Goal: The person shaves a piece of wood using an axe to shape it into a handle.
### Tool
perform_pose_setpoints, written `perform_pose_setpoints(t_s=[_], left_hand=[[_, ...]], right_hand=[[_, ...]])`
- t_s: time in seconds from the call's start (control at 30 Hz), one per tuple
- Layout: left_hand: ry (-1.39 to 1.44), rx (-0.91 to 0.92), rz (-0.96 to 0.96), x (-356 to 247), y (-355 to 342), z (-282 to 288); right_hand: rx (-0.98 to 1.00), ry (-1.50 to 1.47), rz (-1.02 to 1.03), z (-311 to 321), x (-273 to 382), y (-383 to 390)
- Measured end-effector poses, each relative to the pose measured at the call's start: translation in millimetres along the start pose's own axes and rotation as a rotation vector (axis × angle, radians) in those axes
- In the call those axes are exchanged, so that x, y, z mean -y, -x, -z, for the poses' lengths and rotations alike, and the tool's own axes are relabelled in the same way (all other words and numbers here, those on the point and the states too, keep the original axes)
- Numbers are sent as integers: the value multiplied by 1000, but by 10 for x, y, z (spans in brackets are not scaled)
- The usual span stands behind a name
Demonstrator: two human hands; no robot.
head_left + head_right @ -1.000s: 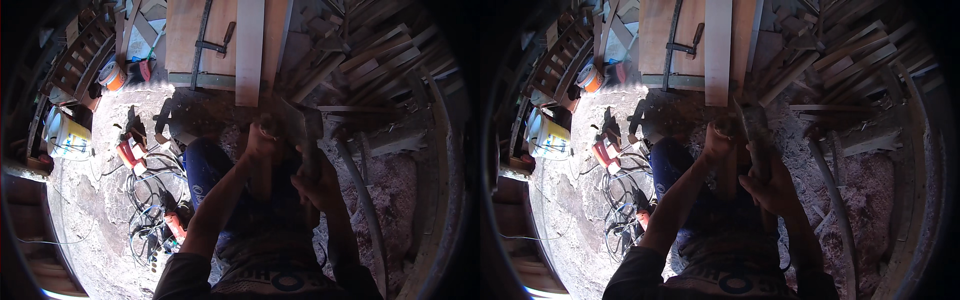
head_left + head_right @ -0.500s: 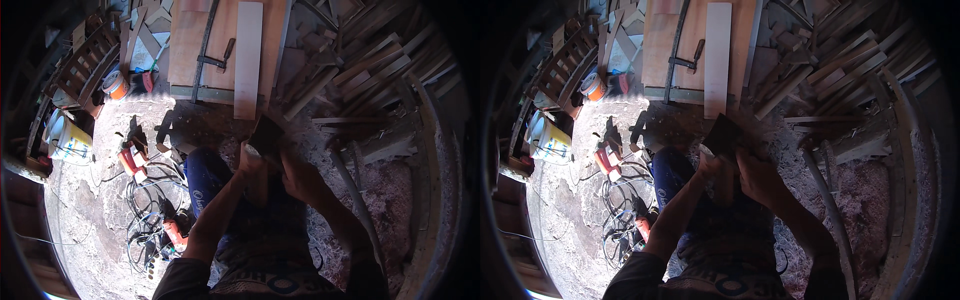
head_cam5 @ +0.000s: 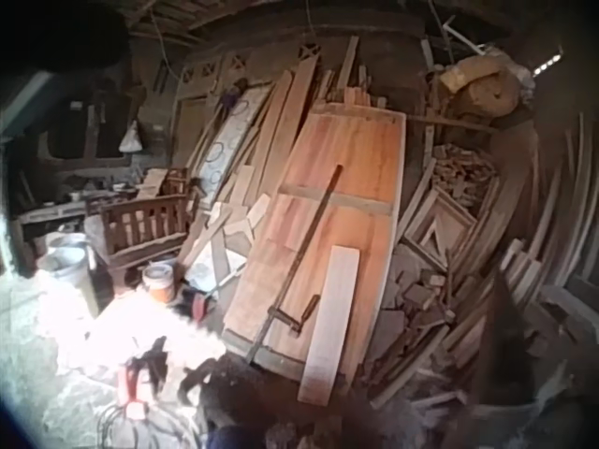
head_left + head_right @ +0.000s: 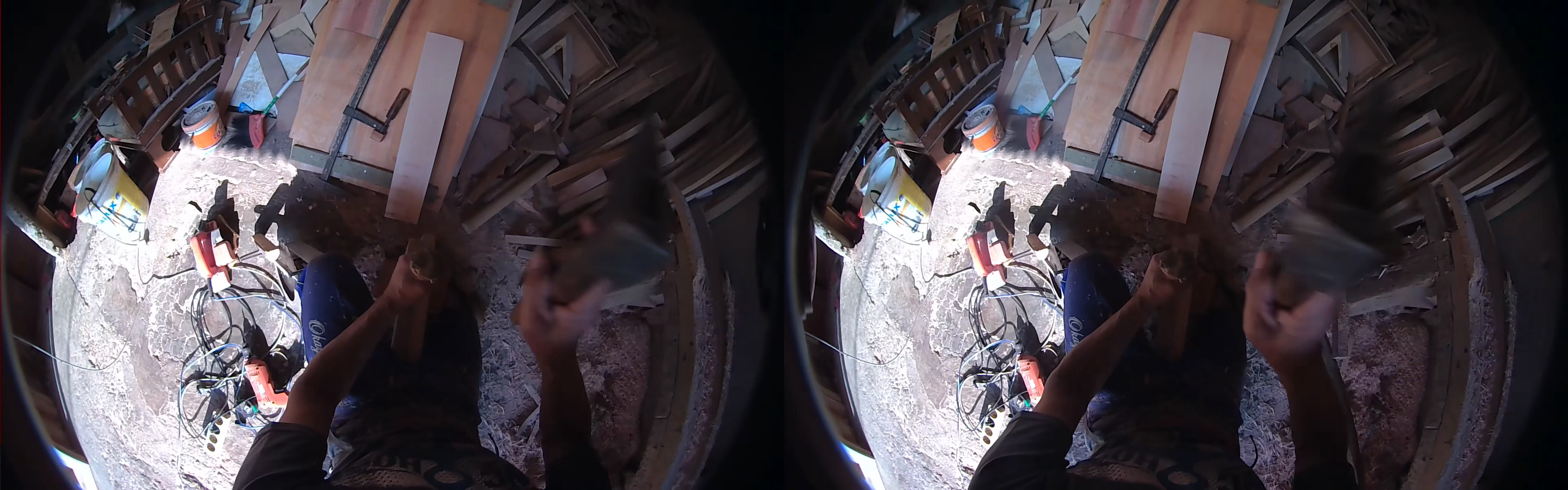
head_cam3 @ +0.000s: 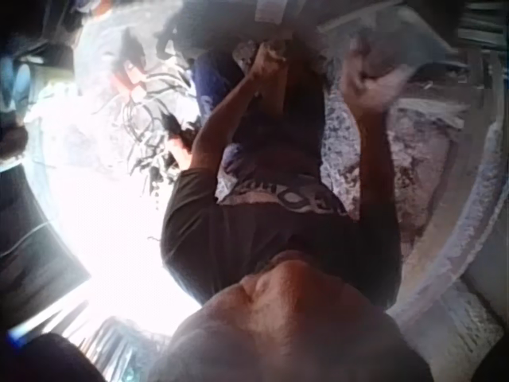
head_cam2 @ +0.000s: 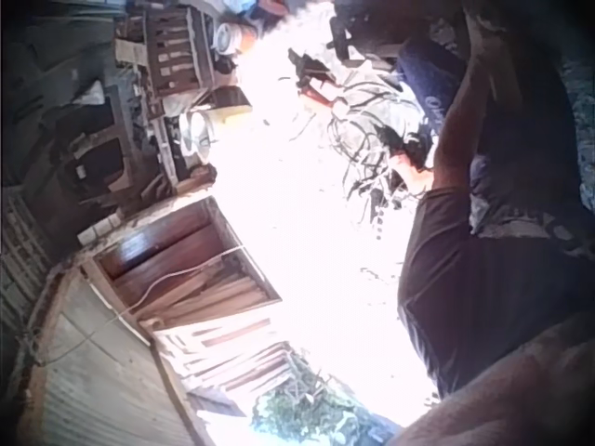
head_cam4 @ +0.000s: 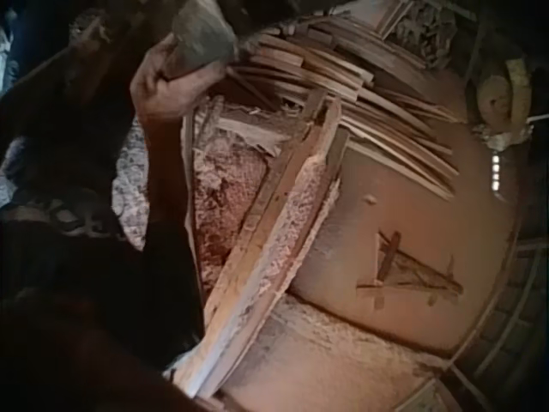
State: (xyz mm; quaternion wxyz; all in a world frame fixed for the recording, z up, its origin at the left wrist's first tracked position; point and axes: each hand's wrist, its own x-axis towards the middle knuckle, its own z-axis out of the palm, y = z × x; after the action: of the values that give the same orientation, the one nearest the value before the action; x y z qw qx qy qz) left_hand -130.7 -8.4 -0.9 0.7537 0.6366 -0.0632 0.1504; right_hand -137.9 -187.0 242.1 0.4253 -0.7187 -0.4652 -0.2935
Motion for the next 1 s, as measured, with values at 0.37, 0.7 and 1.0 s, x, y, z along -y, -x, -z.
perform_pose_setpoints(t_s=[0.37,0.7,1.0], left_hand=[[208,-165,73,77,-341,-135],[-343,31,-377,-888,-243,-421],[-98,-130,-104,-302,-707,-171]], right_hand=[[356,-91,-838,-507,-351,1969],[499,-651,-1399,-724,-556,2496],[552,-584,-1360,-731,-583,2554]])
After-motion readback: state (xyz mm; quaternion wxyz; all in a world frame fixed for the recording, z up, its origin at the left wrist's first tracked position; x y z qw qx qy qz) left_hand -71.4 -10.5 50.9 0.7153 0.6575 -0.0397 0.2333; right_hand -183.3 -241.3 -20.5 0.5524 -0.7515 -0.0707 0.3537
